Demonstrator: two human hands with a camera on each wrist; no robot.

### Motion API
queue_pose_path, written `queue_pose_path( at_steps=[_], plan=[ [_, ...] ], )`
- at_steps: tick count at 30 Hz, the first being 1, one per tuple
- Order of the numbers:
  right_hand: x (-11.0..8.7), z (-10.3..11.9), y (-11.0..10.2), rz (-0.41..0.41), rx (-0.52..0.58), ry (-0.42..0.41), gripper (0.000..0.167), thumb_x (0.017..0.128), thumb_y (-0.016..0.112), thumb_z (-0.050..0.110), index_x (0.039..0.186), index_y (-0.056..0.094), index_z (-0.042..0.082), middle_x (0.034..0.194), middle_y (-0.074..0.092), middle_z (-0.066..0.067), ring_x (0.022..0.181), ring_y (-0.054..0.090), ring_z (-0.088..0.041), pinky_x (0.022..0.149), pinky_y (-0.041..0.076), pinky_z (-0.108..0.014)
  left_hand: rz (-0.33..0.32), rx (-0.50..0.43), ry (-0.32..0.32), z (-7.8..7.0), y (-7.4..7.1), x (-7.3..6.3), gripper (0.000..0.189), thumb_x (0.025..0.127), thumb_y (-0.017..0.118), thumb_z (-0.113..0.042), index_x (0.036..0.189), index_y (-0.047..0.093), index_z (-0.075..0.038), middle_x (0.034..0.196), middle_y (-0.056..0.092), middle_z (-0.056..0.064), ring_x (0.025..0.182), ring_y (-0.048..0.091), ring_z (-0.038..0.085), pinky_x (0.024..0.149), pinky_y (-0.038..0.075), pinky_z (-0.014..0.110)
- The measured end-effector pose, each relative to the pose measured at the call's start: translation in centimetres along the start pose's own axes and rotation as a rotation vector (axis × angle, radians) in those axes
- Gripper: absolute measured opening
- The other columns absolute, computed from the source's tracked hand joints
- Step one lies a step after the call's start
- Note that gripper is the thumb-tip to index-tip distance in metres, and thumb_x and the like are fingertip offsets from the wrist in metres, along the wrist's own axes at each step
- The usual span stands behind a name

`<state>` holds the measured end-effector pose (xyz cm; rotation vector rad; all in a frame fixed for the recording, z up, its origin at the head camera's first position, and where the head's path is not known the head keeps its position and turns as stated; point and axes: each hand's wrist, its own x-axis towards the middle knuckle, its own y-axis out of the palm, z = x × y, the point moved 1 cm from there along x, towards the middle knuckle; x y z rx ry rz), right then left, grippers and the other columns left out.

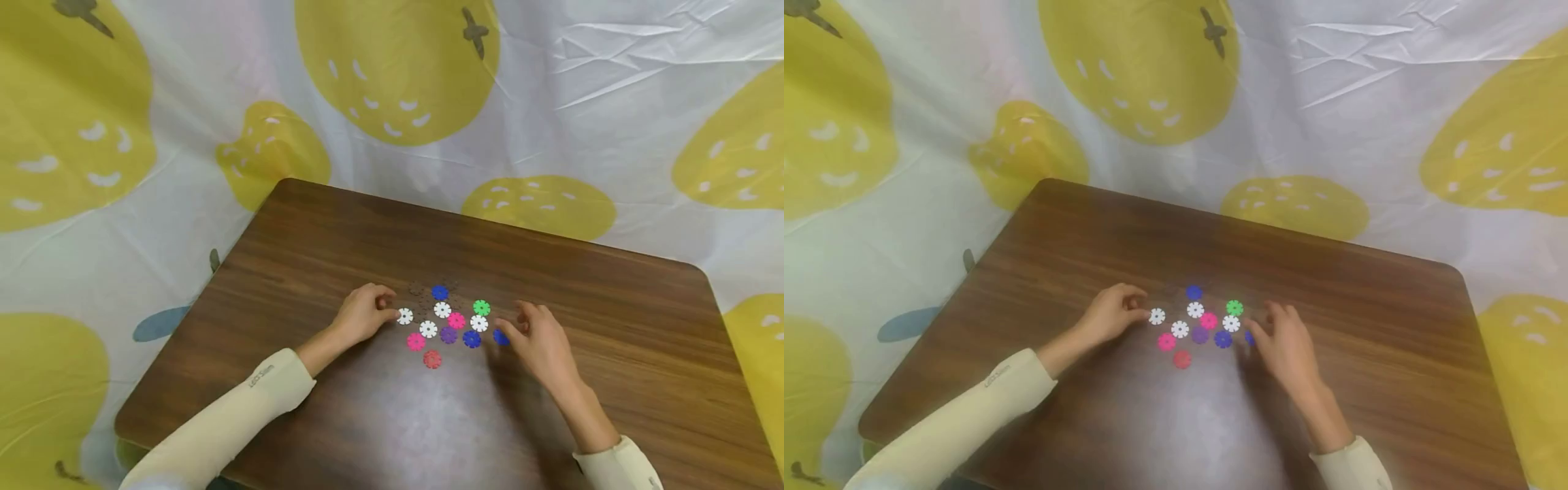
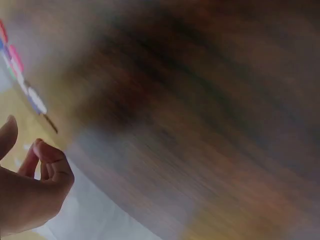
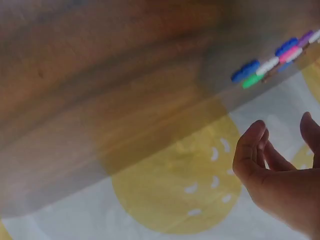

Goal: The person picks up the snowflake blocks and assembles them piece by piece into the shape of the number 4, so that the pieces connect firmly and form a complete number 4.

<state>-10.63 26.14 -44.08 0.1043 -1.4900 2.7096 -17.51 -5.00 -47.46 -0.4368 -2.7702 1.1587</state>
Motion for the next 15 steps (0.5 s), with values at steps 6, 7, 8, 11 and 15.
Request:
queue_pose_path(
  at_steps=[6, 7, 8, 11, 15],
  plan=[
    [-0.3, -1.3, 0.9, 0.012, 0.040, 0.052, 0.045, 0.096, 0.074, 0.025, 0.128, 0.065, -0.006, 0.091, 0.067, -0.013, 0.086, 0.062, -0.027, 0.074, 0.049, -0.037, -0.001, -0.124, -0.147, -0.8, 1.6, 0.8, 0.040, 0.085, 0.084, -0.023, 0.119, 0.073, -0.006, 0.080, 0.069, 0.003, 0.070, 0.059, 0.012, 0.068, 0.048, 0.028],
    [-0.3, -1.5, 1.1, 0.018, 0.049, 0.067, 0.045, 0.096, 0.074, 0.025, 0.128, 0.065, -0.005, 0.092, 0.067, -0.013, 0.088, 0.063, -0.027, 0.075, 0.049, -0.037, -0.001, -0.140, -0.173, -0.9, 1.8, 0.8, 0.041, 0.084, 0.085, -0.023, 0.119, 0.073, -0.006, 0.081, 0.071, 0.004, 0.071, 0.060, 0.013, 0.069, 0.049, 0.029],
    [-0.5, -1.7, 1.2, 0.021, 0.058, 0.079, 0.046, 0.096, 0.074, 0.025, 0.129, 0.064, -0.004, 0.093, 0.068, -0.013, 0.089, 0.064, -0.027, 0.075, 0.050, -0.038, -0.003, -0.146, -0.192, -1.0, 2.0, 0.8, 0.041, 0.084, 0.085, -0.024, 0.119, 0.073, -0.006, 0.081, 0.072, 0.005, 0.071, 0.062, 0.013, 0.071, 0.050, 0.030],
    [-0.9, -2.2, 1.5, 0.009, 0.072, 0.088, 0.048, 0.094, 0.076, 0.027, 0.132, 0.064, -0.002, 0.098, 0.070, -0.016, 0.092, 0.066, -0.029, 0.076, 0.051, -0.039, -0.030, -0.135, -0.207, -1.1, 2.5, 0.5, 0.041, 0.083, 0.086, -0.024, 0.118, 0.074, -0.006, 0.084, 0.074, 0.006, 0.075, 0.064, 0.015, 0.076, 0.053, 0.033],
    [-1.5, -2.8, 2.3, -0.058, 0.074, 0.041, 0.048, 0.091, 0.080, 0.025, 0.130, 0.067, -0.001, 0.103, 0.071, -0.022, 0.096, 0.062, -0.035, 0.080, 0.046, -0.043, -0.084, -0.096, -0.152, -0.9, 2.9, 0.0, 0.040, 0.082, 0.087, -0.022, 0.117, 0.076, -0.006, 0.084, 0.070, 0.006, 0.077, 0.061, 0.017, 0.078, 0.053, 0.036]
  ],
)
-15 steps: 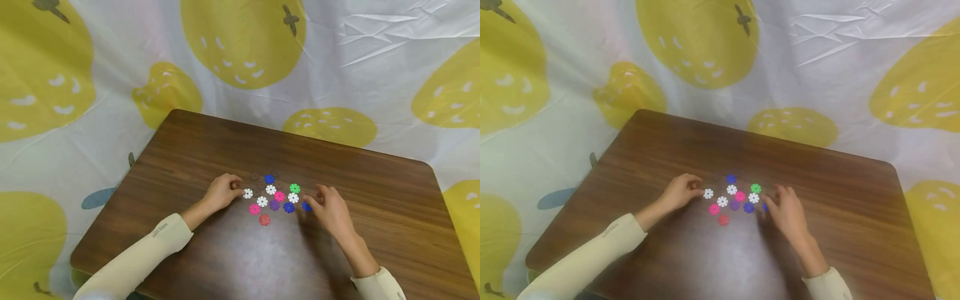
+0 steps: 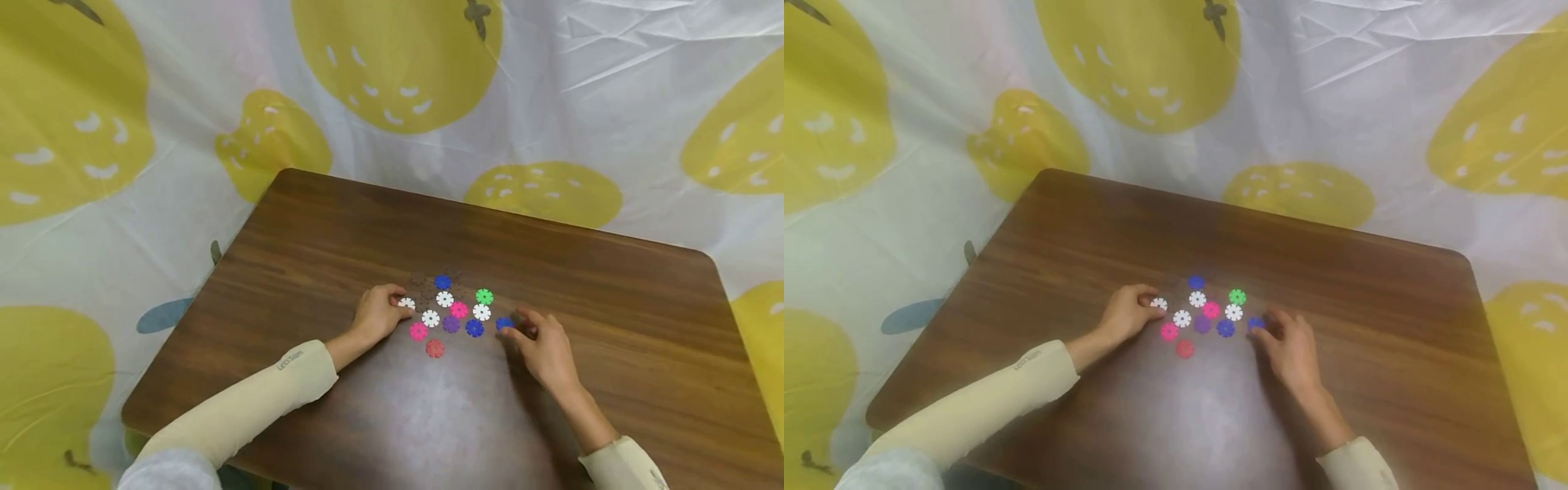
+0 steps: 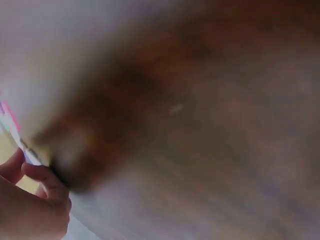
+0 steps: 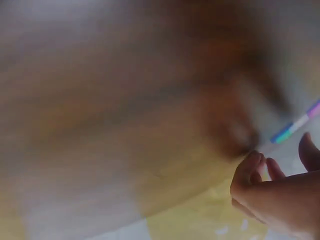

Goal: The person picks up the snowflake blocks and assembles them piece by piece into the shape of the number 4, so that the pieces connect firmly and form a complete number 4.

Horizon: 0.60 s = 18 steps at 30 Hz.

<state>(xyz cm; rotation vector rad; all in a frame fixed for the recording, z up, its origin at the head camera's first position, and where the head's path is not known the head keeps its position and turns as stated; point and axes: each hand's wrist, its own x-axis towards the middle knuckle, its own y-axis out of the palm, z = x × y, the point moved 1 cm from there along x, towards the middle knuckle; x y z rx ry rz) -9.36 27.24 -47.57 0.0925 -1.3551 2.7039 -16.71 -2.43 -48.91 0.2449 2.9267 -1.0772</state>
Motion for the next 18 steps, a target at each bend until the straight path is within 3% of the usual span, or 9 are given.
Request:
queue_pose_path(
  at_steps=[4, 10, 14, 18],
  plan=[
    [-0.9, -0.6, 0.8, -0.067, -0.020, -0.065, 0.044, 0.089, 0.082, 0.021, 0.124, 0.071, -0.002, 0.101, 0.067, -0.023, 0.096, 0.054, -0.038, 0.080, 0.039, -0.044, -0.043, 0.021, 0.073, 0.3, 0.3, -0.5, 0.038, 0.082, 0.087, -0.018, 0.117, 0.078, -0.007, 0.087, 0.067, 0.007, 0.081, 0.060, 0.018, 0.077, 0.052, 0.035],
    [-1.1, -0.3, 1.4, -0.114, -0.031, -0.091, 0.035, 0.086, 0.083, 0.014, 0.117, 0.075, -0.001, 0.096, 0.064, -0.022, 0.093, 0.053, -0.039, 0.081, 0.039, -0.048, -0.102, 0.015, 0.092, 0.4, 0.4, -0.7, 0.031, 0.081, 0.088, -0.014, 0.110, 0.079, -0.007, 0.088, 0.067, 0.009, 0.083, 0.061, 0.020, 0.076, 0.052, 0.036],
    [-0.5, 0.4, 1.4, -0.072, 0.014, -0.022, 0.030, 0.085, 0.082, 0.011, 0.113, 0.074, 0.000, 0.102, 0.067, -0.025, 0.098, 0.056, -0.042, 0.083, 0.041, -0.050, -0.120, -0.016, 0.069, 0.5, 0.0, -0.8, 0.028, 0.079, 0.089, -0.012, 0.102, 0.075, -0.005, 0.086, 0.065, 0.010, 0.081, 0.059, 0.020, 0.075, 0.049, 0.034],
    [-0.1, 1.0, 1.1, 0.012, 0.048, 0.082, 0.024, 0.089, 0.078, 0.010, 0.109, 0.068, 0.000, 0.099, 0.071, -0.021, 0.096, 0.062, -0.037, 0.082, 0.044, -0.043, -0.099, -0.039, 0.018, 0.5, -0.3, -0.8, 0.023, 0.080, 0.088, -0.012, 0.093, 0.070, -0.005, 0.084, 0.069, 0.011, 0.078, 0.061, 0.021, 0.073, 0.050, 0.034]
  ],
)
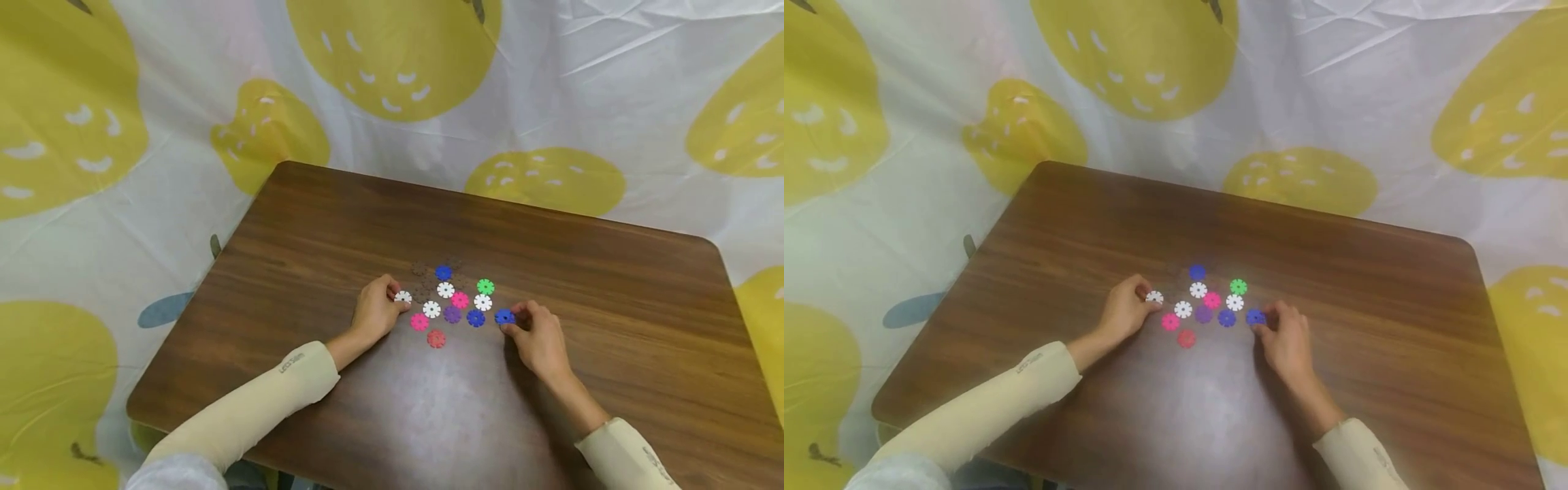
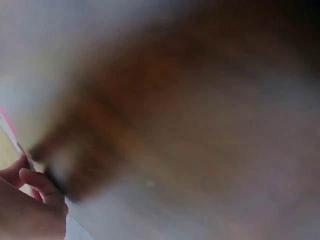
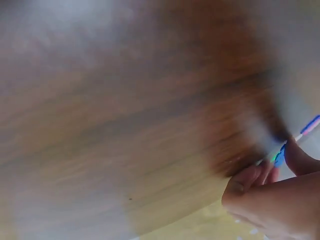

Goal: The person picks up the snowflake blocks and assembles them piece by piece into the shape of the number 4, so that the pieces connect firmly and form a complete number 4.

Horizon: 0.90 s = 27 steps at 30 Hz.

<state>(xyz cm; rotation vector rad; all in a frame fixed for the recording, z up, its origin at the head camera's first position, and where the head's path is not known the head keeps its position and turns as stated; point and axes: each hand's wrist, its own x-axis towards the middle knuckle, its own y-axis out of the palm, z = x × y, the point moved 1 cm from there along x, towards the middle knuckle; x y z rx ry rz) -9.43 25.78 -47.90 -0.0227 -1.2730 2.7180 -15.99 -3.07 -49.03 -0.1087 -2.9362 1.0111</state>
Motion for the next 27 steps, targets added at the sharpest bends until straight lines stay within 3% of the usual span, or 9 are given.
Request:
queue_pose_path(
  at_steps=[4, 7, 10, 15, 18, 20, 23, 27],
  plan=[
    [0.1, 0.5, -0.2, 0.080, 0.040, 0.095, 0.019, 0.094, 0.073, 0.013, 0.108, 0.065, 0.003, 0.094, 0.075, -0.014, 0.087, 0.065, -0.022, 0.078, 0.045, -0.031, 0.051, -0.032, -0.071, -0.1, -0.3, 0.0, 0.018, 0.083, 0.086, -0.016, 0.089, 0.072, -0.005, 0.081, 0.074, 0.009, 0.071, 0.063, 0.015, 0.067, 0.050, 0.028],
    [0.0, 1.0, -0.5, 0.089, 0.110, 0.106, 0.020, 0.096, 0.072, 0.012, 0.112, 0.067, 0.001, 0.095, 0.075, -0.015, 0.082, 0.063, -0.012, 0.074, 0.046, -0.022, 0.113, -0.139, -0.108, -0.6, -0.5, -0.2, 0.016, 0.087, 0.083, -0.018, 0.093, 0.076, -0.005, 0.082, 0.078, 0.009, 0.064, 0.067, 0.015, 0.057, 0.050, 0.023],
    [-0.2, 1.9, -1.0, 0.071, 0.198, 0.083, 0.022, 0.098, 0.070, 0.012, 0.117, 0.068, 0.000, 0.096, 0.073, -0.016, 0.078, 0.063, -0.006, 0.069, 0.048, -0.017, 0.166, -0.301, -0.128, -1.5, -0.6, -0.5, 0.015, 0.093, 0.077, -0.017, 0.099, 0.078, -0.003, 0.084, 0.080, 0.012, 0.059, 0.070, 0.021, 0.047, 0.051, 0.026],
    [-0.7, 3.9, -1.5, 0.041, 0.333, 0.026, 0.023, 0.100, 0.067, 0.013, 0.121, 0.067, 0.002, 0.091, 0.075, -0.016, 0.077, 0.069, -0.007, 0.070, 0.057, -0.017, 0.173, -0.467, -0.083, -3.1, -0.6, -1.0, 0.016, 0.099, 0.068, -0.013, 0.104, 0.075, 0.001, 0.089, 0.079, 0.019, 0.058, 0.068, 0.022, 0.050, 0.057, 0.039],
    [-1.1, 5.1, -1.9, 0.012, 0.390, 0.003, 0.026, 0.100, 0.068, 0.013, 0.125, 0.066, 0.005, 0.085, 0.075, -0.004, 0.076, 0.069, -0.005, 0.072, 0.060, -0.019, 0.150, -0.536, -0.035, -4.1, -0.6, -1.4, 0.015, 0.100, 0.066, -0.009, 0.105, 0.072, 0.005, 0.091, 0.078, 0.024, 0.057, 0.067, 0.023, 0.056, 0.060, 0.047],
    [-1.4, 5.9, -2.3, -0.015, 0.417, -0.010, 0.028, 0.100, 0.068, 0.014, 0.127, 0.066, 0.007, 0.081, 0.073, 0.005, 0.075, 0.069, -0.004, 0.072, 0.061, -0.019, 0.135, -0.567, -0.005, -4.7, -0.6, -1.8, 0.015, 0.100, 0.065, -0.009, 0.104, 0.070, 0.004, 0.092, 0.077, 0.026, 0.056, 0.067, 0.022, 0.055, 0.060, 0.045],
    [-1.7, 6.9, -2.8, -0.064, 0.441, -0.027, 0.028, 0.100, 0.069, 0.015, 0.127, 0.066, 0.009, 0.076, 0.070, 0.014, 0.072, 0.068, -0.005, 0.070, 0.060, -0.018, 0.116, -0.592, 0.044, -5.5, -0.5, -2.3, 0.014, 0.101, 0.065, -0.010, 0.103, 0.070, 0.002, 0.091, 0.078, 0.023, 0.054, 0.063, 0.014, 0.048, 0.056, 0.032],
    [-1.9, 8.0, -3.3, -0.122, 0.464, -0.061, 0.024, 0.100, 0.068, 0.013, 0.123, 0.069, 0.010, 0.074, 0.069, 0.015, 0.068, 0.067, -0.006, 0.067, 0.058, -0.018, 0.098, -0.616, 0.105, -6.4, -0.2, -3.0, 0.015, 0.101, 0.065, -0.013, 0.101, 0.071, 0.001, 0.090, 0.078, 0.020, 0.054, 0.060, 0.009, 0.044, 0.047, 0.020]
  ],
)
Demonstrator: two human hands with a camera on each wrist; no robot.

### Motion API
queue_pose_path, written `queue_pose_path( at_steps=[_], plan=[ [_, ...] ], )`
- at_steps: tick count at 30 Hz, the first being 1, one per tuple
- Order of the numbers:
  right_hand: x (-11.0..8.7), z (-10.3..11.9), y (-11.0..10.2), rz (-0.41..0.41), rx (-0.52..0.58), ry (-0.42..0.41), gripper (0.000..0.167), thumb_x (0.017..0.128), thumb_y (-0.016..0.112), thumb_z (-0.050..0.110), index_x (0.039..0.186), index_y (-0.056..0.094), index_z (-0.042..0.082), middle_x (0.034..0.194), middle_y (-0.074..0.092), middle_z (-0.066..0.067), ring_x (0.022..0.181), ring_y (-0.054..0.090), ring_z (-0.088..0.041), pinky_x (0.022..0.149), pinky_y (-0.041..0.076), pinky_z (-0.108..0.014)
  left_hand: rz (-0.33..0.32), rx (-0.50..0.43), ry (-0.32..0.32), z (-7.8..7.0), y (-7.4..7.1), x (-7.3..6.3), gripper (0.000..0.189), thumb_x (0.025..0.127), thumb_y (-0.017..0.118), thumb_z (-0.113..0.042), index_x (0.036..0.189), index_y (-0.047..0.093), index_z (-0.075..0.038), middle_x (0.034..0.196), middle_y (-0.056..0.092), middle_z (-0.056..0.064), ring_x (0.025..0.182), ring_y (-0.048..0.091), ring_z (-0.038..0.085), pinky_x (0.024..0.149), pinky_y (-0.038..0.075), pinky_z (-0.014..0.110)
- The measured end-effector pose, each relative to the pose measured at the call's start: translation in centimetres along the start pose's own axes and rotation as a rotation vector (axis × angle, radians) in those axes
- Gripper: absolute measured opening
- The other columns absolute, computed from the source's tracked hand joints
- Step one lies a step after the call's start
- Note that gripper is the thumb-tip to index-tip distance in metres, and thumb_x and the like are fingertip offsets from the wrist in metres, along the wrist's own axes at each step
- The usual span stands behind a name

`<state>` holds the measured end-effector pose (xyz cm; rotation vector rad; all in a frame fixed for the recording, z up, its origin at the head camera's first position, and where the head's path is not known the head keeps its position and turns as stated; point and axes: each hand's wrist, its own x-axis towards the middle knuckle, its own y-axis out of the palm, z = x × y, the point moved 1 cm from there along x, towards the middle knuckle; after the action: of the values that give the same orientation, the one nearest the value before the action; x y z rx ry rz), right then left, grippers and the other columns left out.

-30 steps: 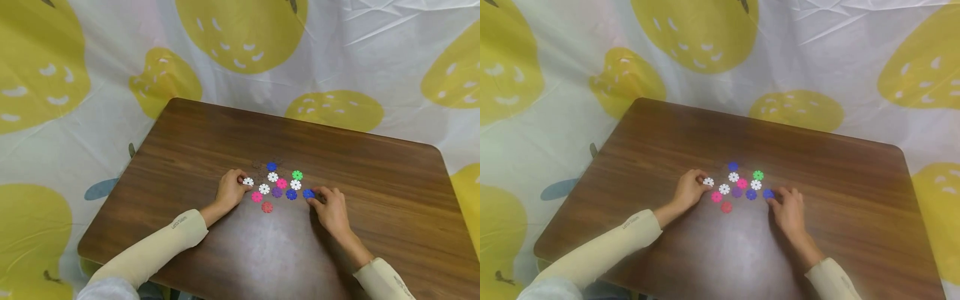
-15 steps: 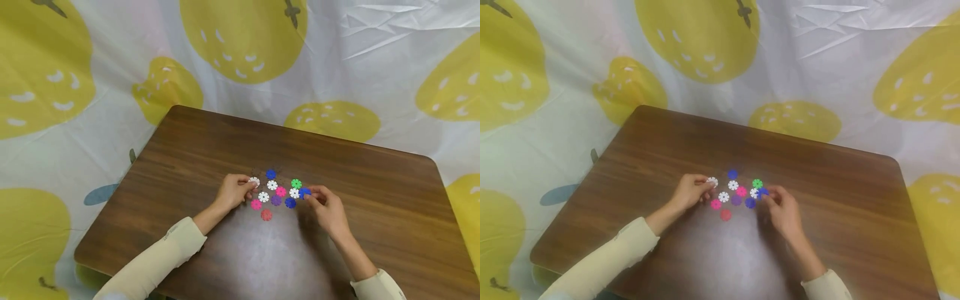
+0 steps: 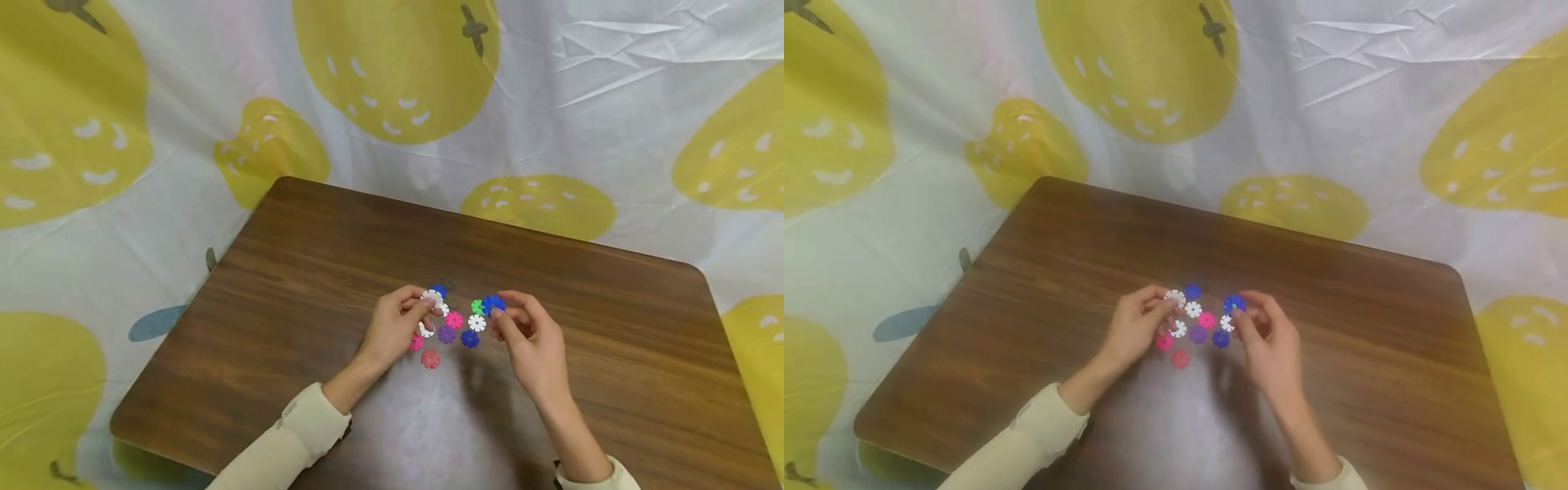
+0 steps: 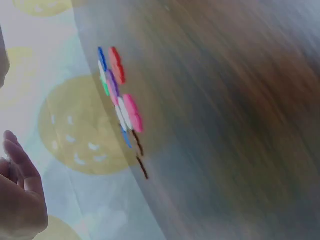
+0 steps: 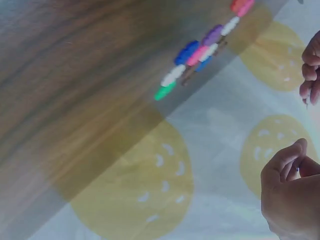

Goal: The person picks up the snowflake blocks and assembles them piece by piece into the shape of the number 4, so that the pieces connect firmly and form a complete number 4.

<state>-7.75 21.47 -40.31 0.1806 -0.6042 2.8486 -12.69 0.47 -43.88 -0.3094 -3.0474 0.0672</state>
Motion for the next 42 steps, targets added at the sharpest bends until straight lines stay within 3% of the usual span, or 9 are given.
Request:
queue_pose_path(
  at_steps=[8, 16, 21, 28, 34, 38, 42],
  plan=[
    [-0.5, 2.1, 0.4, -0.061, 0.034, -0.095, 0.023, 0.100, 0.066, 0.009, 0.122, 0.070, 0.011, 0.076, 0.073, -0.003, 0.068, 0.069, -0.009, 0.065, 0.059, -0.018, -0.006, -0.044, 0.075, -0.8, 1.5, -0.8, 0.015, 0.101, 0.064, -0.010, 0.101, 0.070, 0.004, 0.088, 0.077, 0.024, 0.053, 0.057, 0.006, 0.048, 0.043, 0.017],
    [-0.7, 3.0, 1.1, -0.053, 0.032, -0.135, 0.025, 0.100, 0.066, 0.009, 0.124, 0.070, 0.014, 0.076, 0.073, 0.004, 0.069, 0.071, -0.010, 0.062, 0.057, -0.019, -0.019, -0.073, 0.188, -1.6, 2.3, -1.3, 0.011, 0.102, 0.063, -0.010, 0.101, 0.069, -0.001, 0.082, 0.076, 0.020, 0.059, 0.066, 0.021, 0.051, 0.047, 0.021],
    [-0.7, 3.2, 1.5, -0.064, 0.040, -0.165, 0.026, 0.099, 0.067, 0.006, 0.123, 0.070, 0.015, 0.074, 0.073, 0.008, 0.066, 0.070, -0.011, 0.057, 0.055, -0.019, -0.040, -0.068, 0.183, -1.9, 2.7, -1.6, 0.010, 0.102, 0.065, -0.012, 0.101, 0.069, -0.003, 0.074, 0.073, 0.018, 0.056, 0.059, 0.008, 0.048, 0.042, 0.018],
    [-0.7, 3.3, 1.9, -0.058, 0.029, -0.178, 0.026, 0.099, 0.067, 0.006, 0.123, 0.070, 0.015, 0.076, 0.075, -0.004, 0.065, 0.070, -0.008, 0.056, 0.053, -0.018, -0.038, -0.087, 0.224, -1.8, 3.1, -1.7, 0.010, 0.102, 0.064, -0.011, 0.104, 0.069, -0.003, 0.080, 0.076, 0.017, 0.059, 0.066, 0.030, 0.048, 0.044, 0.019],
    [-0.7, 3.5, 2.1, -0.039, 0.022, -0.199, 0.025, 0.099, 0.066, 0.007, 0.123, 0.071, 0.014, 0.076, 0.075, -0.005, 0.067, 0.070, -0.005, 0.058, 0.055, -0.017, -0.059, -0.043, 0.260, -1.8, 3.0, -1.8, 0.010, 0.102, 0.064, -0.012, 0.103, 0.070, -0.004, 0.074, 0.074, 0.015, 0.058, 0.065, 0.021, 0.046, 0.045, 0.020],
    [-0.6, 3.6, 2.1, -0.028, 0.007, -0.211, 0.024, 0.099, 0.067, 0.007, 0.122, 0.072, 0.013, 0.076, 0.075, -0.005, 0.066, 0.070, -0.004, 0.058, 0.055, -0.017, -0.081, -0.001, 0.312, -1.8, 3.0, -1.8, 0.010, 0.102, 0.064, -0.011, 0.102, 0.070, -0.003, 0.071, 0.073, 0.013, 0.058, 0.066, 0.026, 0.050, 0.047, 0.018],
    [-0.6, 3.8, 2.2, -0.019, -0.019, -0.214, 0.024, 0.099, 0.067, 0.007, 0.121, 0.072, 0.013, 0.075, 0.076, -0.005, 0.065, 0.069, -0.002, 0.058, 0.055, -0.016, -0.108, 0.043, 0.379, -1.7, 3.0, -1.8, 0.010, 0.102, 0.063, -0.011, 0.100, 0.069, -0.004, 0.067, 0.072, 0.013, 0.055, 0.066, 0.026, 0.045, 0.044, 0.016]
  ],
)
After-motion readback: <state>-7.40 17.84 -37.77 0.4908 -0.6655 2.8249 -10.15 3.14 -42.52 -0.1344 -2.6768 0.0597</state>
